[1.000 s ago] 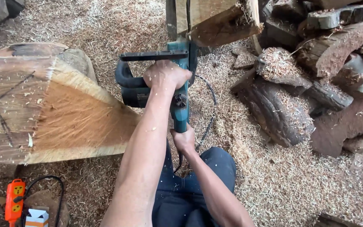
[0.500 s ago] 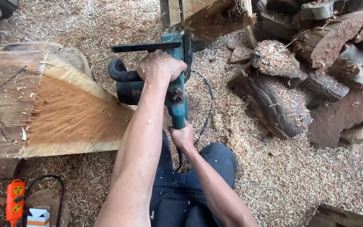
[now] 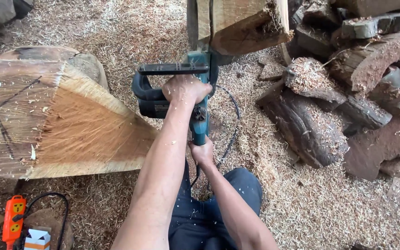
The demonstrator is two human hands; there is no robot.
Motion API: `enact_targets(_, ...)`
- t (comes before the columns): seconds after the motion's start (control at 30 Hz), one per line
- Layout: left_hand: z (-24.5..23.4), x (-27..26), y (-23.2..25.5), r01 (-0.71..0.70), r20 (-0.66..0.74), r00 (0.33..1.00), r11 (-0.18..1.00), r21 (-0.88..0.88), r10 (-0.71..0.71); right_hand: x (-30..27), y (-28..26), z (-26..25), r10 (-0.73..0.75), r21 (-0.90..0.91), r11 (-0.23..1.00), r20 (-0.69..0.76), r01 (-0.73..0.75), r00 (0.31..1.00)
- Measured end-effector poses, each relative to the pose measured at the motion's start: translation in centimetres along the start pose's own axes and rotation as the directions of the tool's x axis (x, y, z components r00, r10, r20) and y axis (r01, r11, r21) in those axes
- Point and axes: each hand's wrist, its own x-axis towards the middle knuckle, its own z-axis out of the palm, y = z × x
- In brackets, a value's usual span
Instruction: Using an electric chainsaw to cut a large wooden block into smaller sections.
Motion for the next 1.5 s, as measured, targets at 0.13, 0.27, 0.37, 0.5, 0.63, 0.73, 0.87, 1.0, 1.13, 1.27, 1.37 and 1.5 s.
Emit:
enact_targets(0.13, 1.1, 1.8, -0.5, -0.049, 0.071, 0.997, 0.994, 0.098, 0.042, 2.6, 1.8, 0.9, -0.026, 0.03, 0.999, -0.007, 0.026, 1.0)
enact_targets(0.27, 1.5, 2.2, -0.7, -0.055, 0.079, 0.996, 0.995, 0.085, 0.048, 3.2, 0.6, 1.2, -0.082, 0.028, 0.996, -0.024, 0.083, 0.996)
enact_targets(0.37, 0.9, 1.9, -0.4, -0.061, 0.098, 0.994, 0.992, 0.109, 0.05, 2.0, -1.1, 0.7, -0.02, 0.054, 0.998, -0.029, 0.022, 0.999)
enact_targets(0.5, -1.0, 0.2, 0.2, -0.041, 0.076, 0.996, 0.997, 0.06, 0.036, -0.6, -2.9, -0.7, 0.008, 0.016, 1.0, -0.045, -0.007, 0.999)
enact_targets(0.63, -2.1, -1.1, 0.6, -0.002, 0.013, 1.0, 0.999, -0.049, 0.003, -2.5, -2.8, -1.4, 0.001, 0.049, 0.999, -0.055, 0.001, 0.999)
enact_targets(0.73, -2.6, -1.6, 0.6, 0.01, -0.011, 1.0, 0.998, -0.063, -0.011, -3.9, -3.8, -2.8, 0.046, 0.016, 0.999, -0.03, -0.045, 0.999)
enact_targets(0.87, -3.0, -1.3, 0.9, 0.004, -0.004, 1.0, 0.999, -0.041, -0.004, -5.9, -5.6, -3.5, 0.038, -0.009, 0.999, -0.042, -0.038, 0.998)
enact_targets(1.0, -3.7, -2.6, 1.0, 0.025, 0.014, 1.0, 0.998, -0.049, -0.025, -5.6, -4.8, -3.9, 0.045, -0.009, 0.999, -0.023, -0.046, 0.999)
enact_targets(1.13, -4.0, -3.0, 1.3, 0.056, 0.008, 0.998, 0.997, -0.052, -0.056, -6.1, -4.8, -4.2, 0.037, -0.02, 0.999, -0.041, -0.037, 0.998)
enact_targets(1.27, -4.1, -3.2, 0.9, 0.014, 0.048, 0.999, 1.0, -0.02, -0.013, -6.2, -3.7, -3.4, 0.073, -0.018, 0.997, -0.046, -0.073, 0.996)
enact_targets(1.37, -4.8, -4.0, 1.3, -0.019, 0.147, 0.989, 0.998, 0.064, 0.01, -10.1, -5.7, -4.2, 0.156, -0.07, 0.985, -0.027, -0.158, 0.987)
enact_targets(1.5, -5.1, -6.4, 1.2, -0.042, 0.344, 0.939, 0.989, 0.141, -0.009, -17.1, -9.8, -7.3, 0.291, -0.059, 0.955, 0.001, -0.291, 0.957)
